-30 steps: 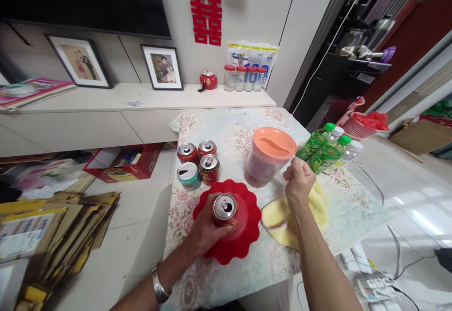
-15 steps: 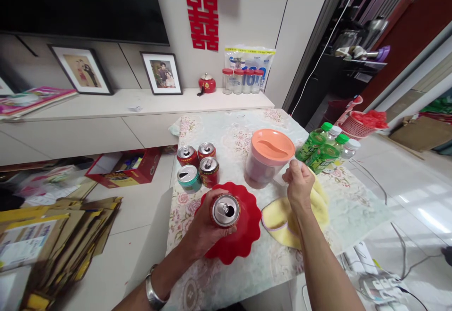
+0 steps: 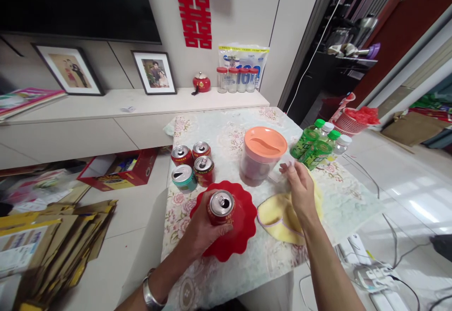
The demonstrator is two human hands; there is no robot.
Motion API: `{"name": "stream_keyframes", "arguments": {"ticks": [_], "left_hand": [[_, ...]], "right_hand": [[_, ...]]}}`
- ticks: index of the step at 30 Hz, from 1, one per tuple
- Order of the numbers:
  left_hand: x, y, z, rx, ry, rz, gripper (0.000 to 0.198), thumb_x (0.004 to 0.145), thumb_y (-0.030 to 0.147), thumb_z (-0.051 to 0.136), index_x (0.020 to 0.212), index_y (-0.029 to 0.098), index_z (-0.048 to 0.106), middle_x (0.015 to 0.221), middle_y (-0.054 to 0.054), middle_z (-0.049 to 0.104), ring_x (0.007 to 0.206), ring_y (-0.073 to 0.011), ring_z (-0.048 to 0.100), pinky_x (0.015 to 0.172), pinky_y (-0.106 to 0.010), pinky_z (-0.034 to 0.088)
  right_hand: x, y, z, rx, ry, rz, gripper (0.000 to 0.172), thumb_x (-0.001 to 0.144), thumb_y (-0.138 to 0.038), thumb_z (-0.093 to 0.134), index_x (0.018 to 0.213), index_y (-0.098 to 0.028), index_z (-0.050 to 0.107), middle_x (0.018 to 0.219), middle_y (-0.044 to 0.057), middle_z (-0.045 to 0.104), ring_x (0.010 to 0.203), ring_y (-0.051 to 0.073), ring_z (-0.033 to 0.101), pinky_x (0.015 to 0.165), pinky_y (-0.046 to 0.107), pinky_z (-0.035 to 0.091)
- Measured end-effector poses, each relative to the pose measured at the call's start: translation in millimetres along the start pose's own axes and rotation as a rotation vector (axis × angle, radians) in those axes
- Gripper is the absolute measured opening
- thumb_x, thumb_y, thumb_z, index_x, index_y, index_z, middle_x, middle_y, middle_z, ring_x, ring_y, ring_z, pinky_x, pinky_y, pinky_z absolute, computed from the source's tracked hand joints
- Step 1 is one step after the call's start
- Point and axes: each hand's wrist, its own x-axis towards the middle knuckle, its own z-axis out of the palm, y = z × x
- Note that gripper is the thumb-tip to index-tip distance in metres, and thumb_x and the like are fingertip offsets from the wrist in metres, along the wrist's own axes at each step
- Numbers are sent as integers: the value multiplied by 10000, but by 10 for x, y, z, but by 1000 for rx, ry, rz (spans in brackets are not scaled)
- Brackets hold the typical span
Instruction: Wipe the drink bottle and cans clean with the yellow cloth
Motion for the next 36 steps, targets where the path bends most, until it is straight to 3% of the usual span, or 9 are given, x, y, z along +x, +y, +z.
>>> {"name": "stream_keyframes", "arguments": {"ticks": [4, 9, 11, 16, 19, 24, 26, 28, 36], "left_hand": [[1, 21, 19, -1, 31, -35, 773, 628, 202, 886, 1316, 285, 544, 1333, -65, 729, 1288, -349, 701, 1188, -573, 507], [-5, 29, 50, -13, 24, -47, 715, 609, 154, 860, 1252, 280, 573, 1248, -49, 752, 1211, -335, 736, 1142, -561, 559], [1, 34, 63, -18, 11, -33, 693, 612, 153, 852, 1239, 277, 583, 1220, -45, 757, 1182, -326, 745, 1117, -541, 576], [10, 47, 90, -50, -15, -42, 687, 592, 161, 856, 1217, 271, 592, 1174, -46, 765, 1128, -324, 759, 1052, -522, 616], [5, 24, 103, -40, -8, -55, 703, 576, 132, 848, 1215, 287, 601, 1171, -46, 771, 1118, -326, 758, 1038, -528, 625], [5, -32, 110, 1, 3, -54, 706, 572, 122, 865, 1204, 314, 616, 1176, -38, 781, 1136, -352, 757, 1053, -551, 621], [4, -38, 106, 18, 5, -62, 715, 560, 112, 864, 1202, 314, 620, 1193, -40, 777, 1163, -364, 742, 1075, -556, 604], [0, -33, 99, 33, -5, -68, 718, 559, 126, 861, 1211, 302, 615, 1215, -54, 760, 1190, -371, 723, 1111, -570, 577], [-10, 5, 101, 22, -11, -47, 816, 596, 221, 881, 1342, 269, 555, 1284, -77, 715, 1210, -356, 697, 1135, -571, 541]], "right_hand": [[-322, -79, -246, -235, 3, 58, 750, 939, -833, 763, 1252, -152, 747, 1185, 120, 734, 1018, 246, 717, 883, 375, 597], [-889, -68, -453, -537, -272, 41, 535, 789, -725, 787, 1063, -271, 857, 1224, 72, 742, 1200, 391, 666, 1024, 574, 522], [-1082, -13, -496, -664, -308, 35, 521, 786, -667, 740, 1139, -306, 871, 1332, 88, 709, 1233, 462, 614, 894, 566, 514], [-1233, 38, -558, -738, -293, -22, 457, 976, -583, 497, 801, -227, 723, 870, 63, 672, 795, 274, 661, 673, 356, 477], [-1190, -109, -550, -688, -242, -50, 498, 1039, -676, 574, 927, -228, 759, 833, 7, 695, 643, 200, 664, 557, 290, 500], [-1141, -602, -347, -659, -181, -266, 512, 1176, -636, 574, 1522, -269, 663, 1349, 6, 728, 1091, 191, 771, 772, 214, 619], [-1122, -807, -209, -643, -255, -427, 327, 1241, -472, 519, 1490, -306, 651, 1381, -33, 708, 1192, 142, 736, 867, 178, 591], [-1096, -970, -63, -580, -282, -502, 231, 1243, -335, 493, 1399, -298, 660, 1145, -37, 709, 975, 86, 726, 786, 164, 547], [-917, -1078, 407, -481, -413, -583, 310, 1101, -34, 439, 1235, -200, 664, 1064, 30, 508, 908, 104, 578, 785, 190, 488]]}}
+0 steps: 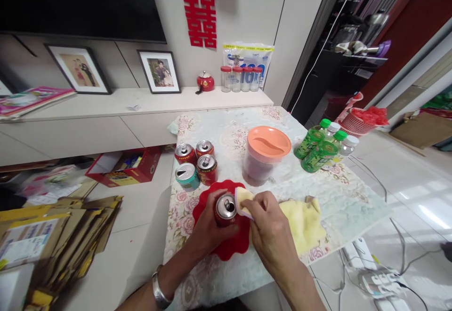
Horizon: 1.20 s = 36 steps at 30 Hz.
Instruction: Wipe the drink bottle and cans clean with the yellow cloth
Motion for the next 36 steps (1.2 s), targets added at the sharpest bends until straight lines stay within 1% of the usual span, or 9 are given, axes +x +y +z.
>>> {"name": "stream_keyframes", "arguments": {"ticks": [2, 6, 11, 18, 22, 24, 28, 32, 36], "left_hand": [[6, 0, 7, 2, -19, 25, 760, 617, 196, 858, 1319, 274, 576, 1248, -59, 726, 1165, -330, 707, 1092, -536, 562], [16, -31, 13, 32, -26, 49, 712, 666, 168, 824, 1327, 257, 575, 1284, -81, 718, 1186, -327, 703, 1073, -530, 567], [28, -124, 15, 65, -27, 87, 699, 689, 154, 823, 1329, 262, 564, 1289, -79, 708, 1216, -325, 690, 1074, -524, 558], [30, -117, 22, 51, -43, 98, 684, 700, 194, 871, 1302, 254, 552, 1314, -98, 701, 1198, -325, 686, 1060, -512, 557], [21, -99, 23, 16, -55, 106, 657, 718, 270, 894, 1273, 241, 545, 1269, -97, 705, 1118, -303, 692, 1024, -497, 564], [22, -122, 24, 28, -59, 108, 668, 708, 253, 886, 1283, 233, 547, 1294, -111, 701, 1146, -316, 690, 1040, -514, 560], [30, -187, 34, 75, -45, 120, 713, 677, 185, 864, 1319, 235, 558, 1344, -122, 694, 1228, -353, 676, 1095, -562, 536], [30, -202, 35, 76, -47, 127, 710, 713, 165, 859, 1351, 252, 559, 1315, -93, 701, 1223, -332, 672, 1102, -545, 533], [32, -201, 20, 51, -52, 117, 720, 700, 111, 847, 1346, 255, 565, 1316, -82, 694, 1232, -325, 663, 1099, -531, 540]], "right_hand": [[48, 39, 65, -11, -37, -25, 359, 1059, 9, 402, 1171, -187, 680, 1027, 26, 478, 858, 105, 536, 734, 191, 442], [101, 81, 116, -48, -114, -42, 331, 1043, -11, 386, 1030, -152, 685, 974, 28, 438, 777, 121, 457, 666, 223, 350], [121, 11, 37, -45, -193, -66, 314, 1029, -4, 374, 929, -133, 641, 962, 36, 447, 772, 126, 456, 677, 239, 352], [113, -204, 32, 101, -260, -2, 305, 1011, -13, 416, 1046, -161, 680, 1042, 47, 527, 835, 136, 551, 720, 244, 454], [92, -281, 94, 169, -261, 22, 259, 1122, -67, 429, 1060, -166, 660, 1053, 43, 547, 877, 125, 590, 747, 220, 497], [76, -262, 82, 163, -270, 5, 251, 1153, -93, 442, 1094, -166, 675, 1052, 38, 543, 876, 120, 592, 754, 213, 497], [58, -136, -9, 70, -284, -35, 316, 1084, -30, 419, 1107, -153, 710, 1022, 36, 509, 807, 123, 541, 697, 224, 447], [81, -20, -36, -29, -233, -60, 355, 1050, 0, 381, 1001, -144, 701, 963, 32, 457, 756, 128, 486, 658, 242, 388], [154, 21, 48, -33, -211, -41, 326, 1050, 7, 402, 1023, -134, 694, 975, 34, 475, 796, 131, 514, 680, 221, 410]]}}
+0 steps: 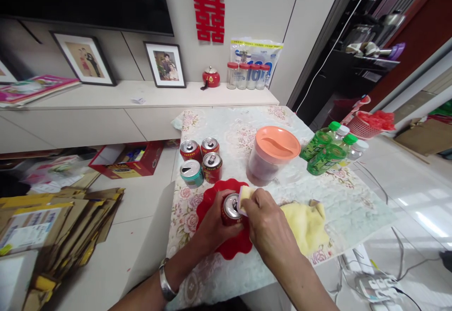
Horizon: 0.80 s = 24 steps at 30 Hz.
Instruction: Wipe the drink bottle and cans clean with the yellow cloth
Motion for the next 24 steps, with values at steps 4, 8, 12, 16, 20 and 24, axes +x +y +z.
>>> {"name": "stream_keyframes", "arguments": {"ticks": [4, 8, 12, 16, 20, 24], "left_hand": [[10, -19, -9, -48, -29, 7, 687, 724, 142, 851, 1335, 236, 550, 1324, -96, 687, 1220, -323, 674, 1089, -535, 557], [14, -36, -6, -51, -20, -6, 718, 715, 162, 862, 1348, 232, 529, 1337, -107, 682, 1254, -331, 664, 1111, -544, 545], [8, -13, -4, 5, -13, 22, 667, 738, 162, 833, 1335, 228, 541, 1351, -118, 681, 1266, -331, 659, 1111, -536, 542], [0, 16, -6, 34, -9, 41, 681, 722, 149, 814, 1341, 225, 540, 1335, -113, 690, 1219, -320, 678, 1095, -527, 544], [-5, -4, -6, 19, 4, 41, 690, 706, 153, 819, 1334, 218, 540, 1352, -127, 687, 1228, -331, 681, 1104, -534, 540], [-1, -38, 0, 12, 24, 40, 726, 691, 150, 822, 1351, 215, 529, 1372, -143, 681, 1217, -340, 688, 1102, -551, 541]], "right_hand": [[111, 35, 59, 80, -16, 17, 296, 1111, -42, 442, 1099, -127, 726, 982, 24, 495, 811, 117, 537, 699, 194, 449], [124, 26, 19, 132, -57, 9, 263, 1184, -130, 456, 1167, -150, 718, 1026, 22, 527, 853, 113, 596, 761, 196, 512], [-16, -83, -30, 87, -68, 18, 268, 1251, -219, 414, 1254, -156, 674, 1042, 16, 536, 815, 108, 623, 732, 215, 521], [-193, -184, 61, -17, -40, 36, 270, 1236, -170, 374, 1305, -145, 634, 1026, 21, 528, 765, 136, 605, 672, 255, 503], [-293, -242, 222, -73, 1, 54, 232, 1225, -161, 427, 1373, -169, 605, 1027, 20, 533, 779, 154, 601, 676, 275, 483], [-338, -276, 303, -17, 48, 57, 239, 1241, -188, 484, 1463, -207, 573, 1065, 16, 552, 841, 121, 633, 756, 222, 521]]}}
